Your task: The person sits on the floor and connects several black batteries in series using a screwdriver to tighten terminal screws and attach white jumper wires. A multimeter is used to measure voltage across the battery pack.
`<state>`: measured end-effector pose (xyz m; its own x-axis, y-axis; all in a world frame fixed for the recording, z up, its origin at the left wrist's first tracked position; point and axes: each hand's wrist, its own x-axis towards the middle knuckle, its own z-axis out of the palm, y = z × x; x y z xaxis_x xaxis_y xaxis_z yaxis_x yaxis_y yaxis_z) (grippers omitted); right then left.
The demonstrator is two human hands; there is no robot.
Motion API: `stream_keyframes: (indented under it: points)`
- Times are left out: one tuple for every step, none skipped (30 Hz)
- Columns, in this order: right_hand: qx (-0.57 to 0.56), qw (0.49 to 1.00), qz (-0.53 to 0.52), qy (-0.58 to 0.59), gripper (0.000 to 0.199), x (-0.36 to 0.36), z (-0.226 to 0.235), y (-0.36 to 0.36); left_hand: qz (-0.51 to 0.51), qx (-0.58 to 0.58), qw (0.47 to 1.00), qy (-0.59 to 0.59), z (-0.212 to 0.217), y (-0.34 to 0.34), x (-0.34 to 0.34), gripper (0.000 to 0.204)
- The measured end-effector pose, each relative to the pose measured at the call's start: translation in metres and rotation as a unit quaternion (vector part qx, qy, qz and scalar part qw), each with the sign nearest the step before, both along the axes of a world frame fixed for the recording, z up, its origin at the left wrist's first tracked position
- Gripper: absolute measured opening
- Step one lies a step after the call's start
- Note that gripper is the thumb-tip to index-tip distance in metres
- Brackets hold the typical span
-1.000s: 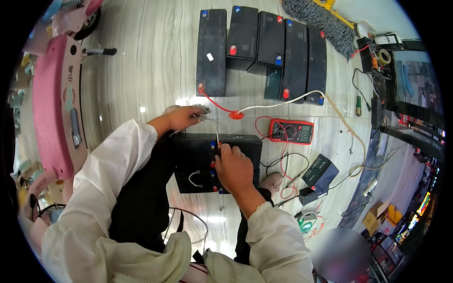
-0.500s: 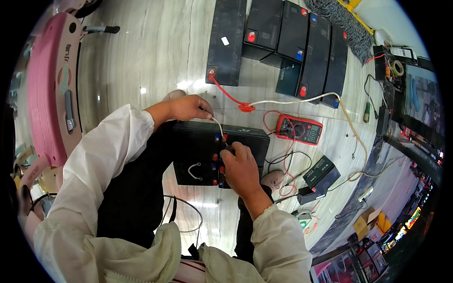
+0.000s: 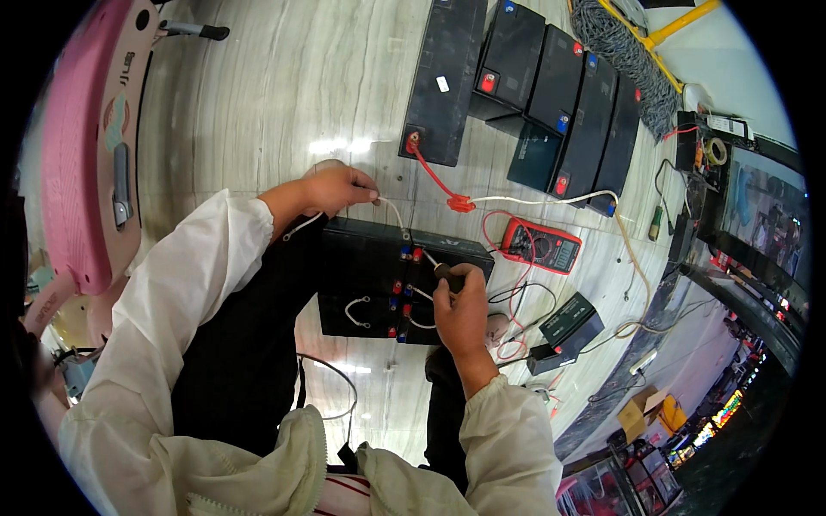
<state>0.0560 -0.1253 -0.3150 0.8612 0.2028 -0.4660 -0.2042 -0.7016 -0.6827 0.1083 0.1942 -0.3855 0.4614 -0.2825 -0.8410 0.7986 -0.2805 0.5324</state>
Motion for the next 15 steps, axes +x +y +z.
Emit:
stream_keyframes:
  points:
    - [0.016, 1.000, -0.025, 0.003, 0.024, -0.002, -0.007, -0.003, 0.006, 0.018, 1.000, -0.010, 0.001, 0.003, 0.001, 0.026]
    - [0.031, 0.998, -0.051, 0.006, 0.023, -0.005, -0.015, -0.007, 0.010, 0.036, 0.999, -0.021, 0.000, 0.005, 0.002, 0.026]
    - [0.051, 0.996, -0.073, 0.010, 0.024, -0.005, -0.018, -0.005, 0.042, 0.020, 0.999, -0.021, -0.011, 0.012, -0.004, 0.026]
    - [0.068, 0.996, -0.061, 0.024, 0.025, -0.004, -0.020, -0.005, 0.074, 0.005, 0.997, -0.022, -0.023, 0.017, -0.009, 0.025]
    - [0.083, 0.995, -0.052, 0.036, 0.026, -0.002, -0.021, -0.005, 0.102, -0.014, 0.994, -0.023, -0.023, 0.018, -0.009, 0.025]
    - [0.098, 0.993, -0.045, 0.048, 0.027, 0.000, -0.022, -0.005, 0.123, -0.043, 0.991, -0.003, -0.022, 0.022, -0.009, 0.025]
    - [0.090, 0.995, -0.034, 0.033, 0.027, 0.000, -0.024, -0.004, 0.144, -0.071, 0.987, 0.016, -0.022, 0.026, -0.009, 0.024]
    - [0.082, 0.996, -0.023, 0.017, 0.028, 0.000, -0.026, 0.000, 0.165, -0.099, 0.981, 0.035, -0.019, 0.030, -0.008, 0.024]
    - [0.075, 0.997, -0.012, 0.001, 0.028, 0.000, -0.028, 0.003, 0.188, -0.115, 0.974, 0.043, -0.017, 0.033, -0.008, 0.023]
    - [0.053, 0.998, -0.019, 0.021, 0.028, 0.001, -0.028, 0.005, 0.211, -0.131, 0.967, 0.052, -0.015, 0.037, -0.008, 0.023]
    - [0.036, 0.998, -0.022, 0.043, 0.027, 0.003, -0.023, 0.014, 0.237, -0.142, 0.959, 0.060, -0.013, 0.042, -0.010, 0.022]
    - [0.014, 0.998, -0.031, 0.058, 0.026, 0.008, -0.019, 0.019, 0.228, -0.107, 0.966, 0.056, 0.001, 0.042, -0.002, 0.020]
    - [0.014, 0.998, -0.030, 0.051, 0.027, 0.009, -0.016, 0.022, 0.218, -0.072, 0.972, 0.050, 0.017, 0.043, 0.002, 0.018]
    - [0.021, 0.999, -0.024, 0.042, 0.027, 0.010, -0.013, 0.027, 0.212, -0.030, 0.976, 0.040, 0.034, 0.046, 0.004, 0.017]
    - [0.025, 0.999, -0.020, 0.032, 0.027, 0.011, -0.009, 0.031, 0.229, -0.052, 0.971, 0.044, 0.036, 0.050, 0.005, 0.016]
